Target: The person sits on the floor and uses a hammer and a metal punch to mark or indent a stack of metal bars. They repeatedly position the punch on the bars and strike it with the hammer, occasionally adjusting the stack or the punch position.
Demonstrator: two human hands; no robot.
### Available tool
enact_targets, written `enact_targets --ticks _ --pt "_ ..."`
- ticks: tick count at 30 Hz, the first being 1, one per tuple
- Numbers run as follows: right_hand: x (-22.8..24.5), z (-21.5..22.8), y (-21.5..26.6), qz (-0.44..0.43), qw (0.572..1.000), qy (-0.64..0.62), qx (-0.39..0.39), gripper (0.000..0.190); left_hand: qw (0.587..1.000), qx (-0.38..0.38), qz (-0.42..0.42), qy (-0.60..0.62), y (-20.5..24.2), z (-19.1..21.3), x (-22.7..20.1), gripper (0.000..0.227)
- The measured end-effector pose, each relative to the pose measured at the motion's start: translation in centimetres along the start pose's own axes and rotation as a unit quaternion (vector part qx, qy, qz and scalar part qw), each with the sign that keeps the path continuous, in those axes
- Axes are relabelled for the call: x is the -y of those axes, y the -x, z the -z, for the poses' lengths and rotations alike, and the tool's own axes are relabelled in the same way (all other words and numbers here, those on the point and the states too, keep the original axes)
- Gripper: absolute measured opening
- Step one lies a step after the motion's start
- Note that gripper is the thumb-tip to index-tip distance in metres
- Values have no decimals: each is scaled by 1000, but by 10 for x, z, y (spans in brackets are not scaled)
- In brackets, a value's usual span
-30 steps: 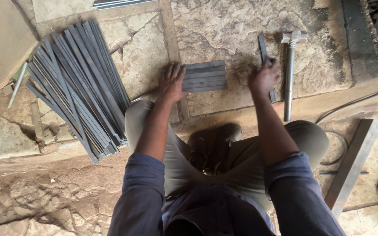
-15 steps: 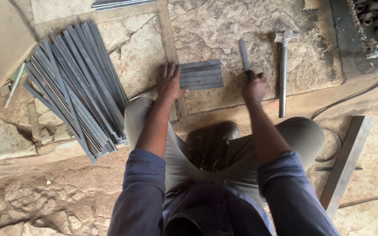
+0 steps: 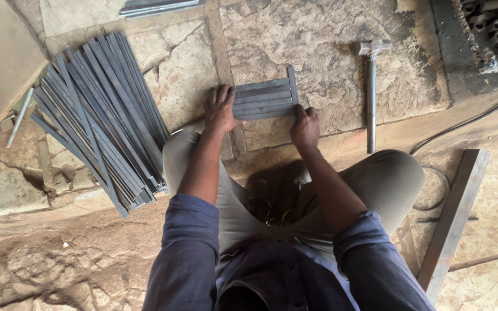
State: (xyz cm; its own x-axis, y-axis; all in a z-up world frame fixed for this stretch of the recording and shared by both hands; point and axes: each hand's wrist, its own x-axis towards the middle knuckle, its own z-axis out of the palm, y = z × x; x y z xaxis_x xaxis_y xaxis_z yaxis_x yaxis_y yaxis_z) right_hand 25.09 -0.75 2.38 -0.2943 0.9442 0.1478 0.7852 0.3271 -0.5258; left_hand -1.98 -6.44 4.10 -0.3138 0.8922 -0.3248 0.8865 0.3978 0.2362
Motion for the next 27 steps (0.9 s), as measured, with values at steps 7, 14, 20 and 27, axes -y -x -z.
enact_targets --ticks 7,14,20,27 --pt "-1 0 2 1 1000 -21 9 39 1000 15 5 6 -4 -2 3 133" --pt "-9 -8 1 17 1000 -5 7 31 999 31 7 19 -3 1 3 136" --pt "-1 -4 1 -19 1000 -4 17 36 994 -30 65 81 -3 7 6 133" --pt "-8 -7 0 -8 999 -1 33 35 1000 -11 8 18 4 0 14 132"
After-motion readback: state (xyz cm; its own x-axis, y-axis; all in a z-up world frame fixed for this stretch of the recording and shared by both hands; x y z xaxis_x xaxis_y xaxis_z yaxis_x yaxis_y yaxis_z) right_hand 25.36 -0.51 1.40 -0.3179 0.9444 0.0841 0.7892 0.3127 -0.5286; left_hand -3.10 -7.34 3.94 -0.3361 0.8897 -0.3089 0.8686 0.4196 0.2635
